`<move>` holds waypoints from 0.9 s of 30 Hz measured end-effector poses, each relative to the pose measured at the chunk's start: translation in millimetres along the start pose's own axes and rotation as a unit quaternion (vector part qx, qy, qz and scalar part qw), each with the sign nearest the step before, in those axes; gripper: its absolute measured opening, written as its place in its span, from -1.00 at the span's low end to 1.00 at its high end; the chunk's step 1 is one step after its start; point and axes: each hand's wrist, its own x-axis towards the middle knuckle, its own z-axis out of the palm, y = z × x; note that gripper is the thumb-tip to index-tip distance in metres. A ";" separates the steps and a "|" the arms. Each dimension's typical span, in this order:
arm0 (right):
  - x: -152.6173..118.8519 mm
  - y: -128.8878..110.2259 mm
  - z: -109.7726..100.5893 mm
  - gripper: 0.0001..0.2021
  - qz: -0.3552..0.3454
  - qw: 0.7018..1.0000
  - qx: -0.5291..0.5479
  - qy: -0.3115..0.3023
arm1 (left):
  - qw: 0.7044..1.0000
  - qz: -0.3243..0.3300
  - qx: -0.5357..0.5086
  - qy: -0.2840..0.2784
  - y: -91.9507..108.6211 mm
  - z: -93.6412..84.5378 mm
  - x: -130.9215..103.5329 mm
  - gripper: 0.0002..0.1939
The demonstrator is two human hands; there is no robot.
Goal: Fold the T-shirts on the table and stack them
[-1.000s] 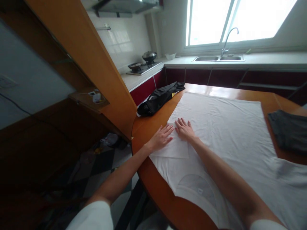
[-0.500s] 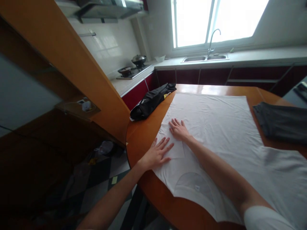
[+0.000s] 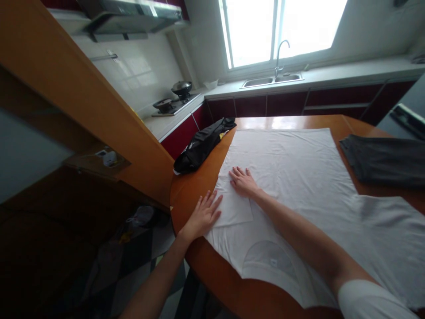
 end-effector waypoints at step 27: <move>2.1 0.0 4.8 -0.46 0.005 1.000 0.018 0.017 | 0.999 -0.009 -0.031 0.013 -36.3 16.5 110.5 -0.42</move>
